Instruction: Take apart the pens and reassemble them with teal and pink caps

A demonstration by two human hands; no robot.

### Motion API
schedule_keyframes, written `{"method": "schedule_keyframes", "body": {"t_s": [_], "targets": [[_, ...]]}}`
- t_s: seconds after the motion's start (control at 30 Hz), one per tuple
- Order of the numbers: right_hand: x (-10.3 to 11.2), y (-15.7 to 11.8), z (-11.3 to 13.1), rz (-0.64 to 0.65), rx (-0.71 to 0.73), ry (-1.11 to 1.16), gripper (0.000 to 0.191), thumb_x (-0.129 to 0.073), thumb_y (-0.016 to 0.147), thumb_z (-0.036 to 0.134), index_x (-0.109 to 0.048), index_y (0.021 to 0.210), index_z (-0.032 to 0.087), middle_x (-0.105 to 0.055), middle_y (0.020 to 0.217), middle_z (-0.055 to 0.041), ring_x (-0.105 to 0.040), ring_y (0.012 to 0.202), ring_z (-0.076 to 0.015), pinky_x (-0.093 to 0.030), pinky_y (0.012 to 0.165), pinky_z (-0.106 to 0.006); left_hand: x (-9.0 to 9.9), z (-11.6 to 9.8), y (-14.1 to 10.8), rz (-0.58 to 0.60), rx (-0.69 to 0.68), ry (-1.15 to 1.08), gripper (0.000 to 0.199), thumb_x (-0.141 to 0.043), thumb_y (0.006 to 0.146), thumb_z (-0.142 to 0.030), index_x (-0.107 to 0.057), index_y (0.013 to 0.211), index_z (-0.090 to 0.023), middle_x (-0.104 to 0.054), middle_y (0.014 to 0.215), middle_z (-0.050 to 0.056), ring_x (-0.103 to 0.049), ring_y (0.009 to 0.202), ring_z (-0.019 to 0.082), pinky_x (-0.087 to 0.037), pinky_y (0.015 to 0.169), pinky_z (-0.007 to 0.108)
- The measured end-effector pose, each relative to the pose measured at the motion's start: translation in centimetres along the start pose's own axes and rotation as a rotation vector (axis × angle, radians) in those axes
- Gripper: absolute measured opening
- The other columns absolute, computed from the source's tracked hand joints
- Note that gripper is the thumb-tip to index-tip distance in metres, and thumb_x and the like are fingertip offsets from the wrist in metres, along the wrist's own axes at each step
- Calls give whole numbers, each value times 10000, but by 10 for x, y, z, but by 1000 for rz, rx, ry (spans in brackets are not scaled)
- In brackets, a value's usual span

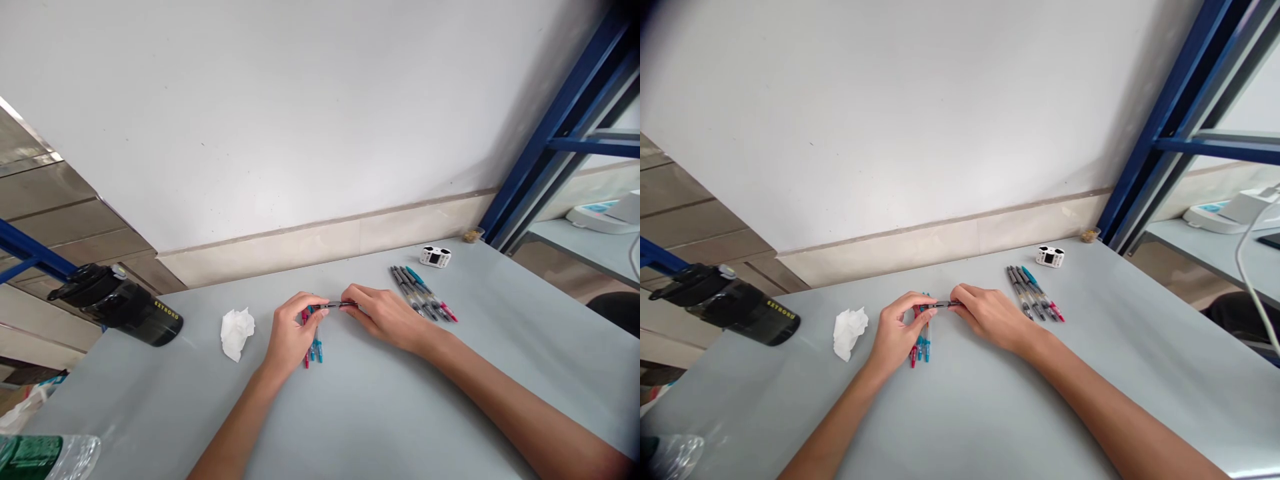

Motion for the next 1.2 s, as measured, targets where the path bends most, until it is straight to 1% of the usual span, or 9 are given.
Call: {"method": "schedule_keyframes", "body": {"t_s": [0.17, 0.33, 0.43, 0.53, 0.67, 0.8, 0.97, 1.1, 1.2], "targets": [[3, 2, 4, -12, 36, -45, 282, -356, 1191, 346, -599, 1112, 227, -614, 922, -30, -519, 673, -179, -356, 636, -308, -4, 8, -1, 20, 106, -56, 280, -693, 1026, -432, -786, 1251, -294, -801, 1091, 75, -764, 989, 237, -622, 880, 381], [3, 2, 4, -24, 52, -87, 289, -363, 1190, 340, -622, 1138, 223, -617, 923, -33, -526, 684, -181, -359, 644, -309, -7, 13, -1, 30, 126, -60, 261, -656, 1045, -457, -836, 1091, -275, -787, 934, 59, -758, 878, 208, -616, 804, 335], [3, 3, 5, -27, 52, -100, 318, -345, 1195, 352, -631, 1143, 223, -622, 907, -34, -527, 676, -180, -353, 640, -306, -6, 9, 0, 24, 80, -83, 222, -700, 1023, -394, -820, 1191, -314, -788, 1074, 55, -762, 956, 196, -616, 841, 315], [5, 3, 5, -45, 48, -90, 325, -343, 1197, 358, -636, 1158, 224, -638, 919, -41, -556, 704, -188, -368, 658, -310, -6, 14, -1, 23, 131, -142, 311, -713, 1017, -426, -776, 1298, -309, -791, 1157, 72, -774, 1031, 209, -630, 881, 324], [2, 3, 2, -38, 48, -88, 323, -347, 1195, 355, -638, 1153, 223, -644, 933, -45, -569, 715, -194, -382, 670, -318, -10, 16, -1, 43, 131, -151, 280, -670, 1037, -468, -833, 1130, -259, -793, 1022, 79, -768, 974, 222, -625, 872, 346], [2, 3, 3, -40, 49, -76, 320, -343, 1195, 355, -631, 1160, 220, -642, 938, -43, -568, 719, -197, -383, 669, -323, -6, 17, 0, 1, 119, -178, 327, -746, 990, -438, -788, 1279, -291, -785, 1189, 78, -759, 1051, 228, -614, 917, 352], [4, 3, 5, -41, 46, -57, 322, -345, 1193, 364, -631, 1144, 224, -661, 963, -53, -584, 737, -201, -397, 683, -324, -12, 23, -1, 51, 178, -203, 288, -692, 1022, -482, -836, 1125, -255, -793, 983, 71, -759, 905, 211, -606, 802, 330], [4, 4, 3, -37, 25, -29, 343, -339, 1194, 377, -642, 1138, 228, -679, 935, -51, -599, 732, -206, -401, 685, -328, -6, 19, 0, -9, 142, -206, 265, -737, 998, -442, -816, 1193, -280, -799, 1102, 64, -760, 1010, 210, -608, 874, 319], [5, 4, 3, -46, 16, -15, 367, -334, 1194, 393, -661, 1142, 236, -691, 929, -59, -609, 733, -208, -397, 684, -328, -6, 25, 0, -10, 196, -232, 300, -714, 1009, -486, -824, 1157, -250, -808, 1003, 72, -777, 944, 213, -623, 840, 320]]}}
Point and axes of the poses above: each hand's wrist, its own y-axis towards the middle knuckle, its own x-axis out of the back of the hand, z = x × y, the point moved 10 cm from there along y, towards the middle knuckle
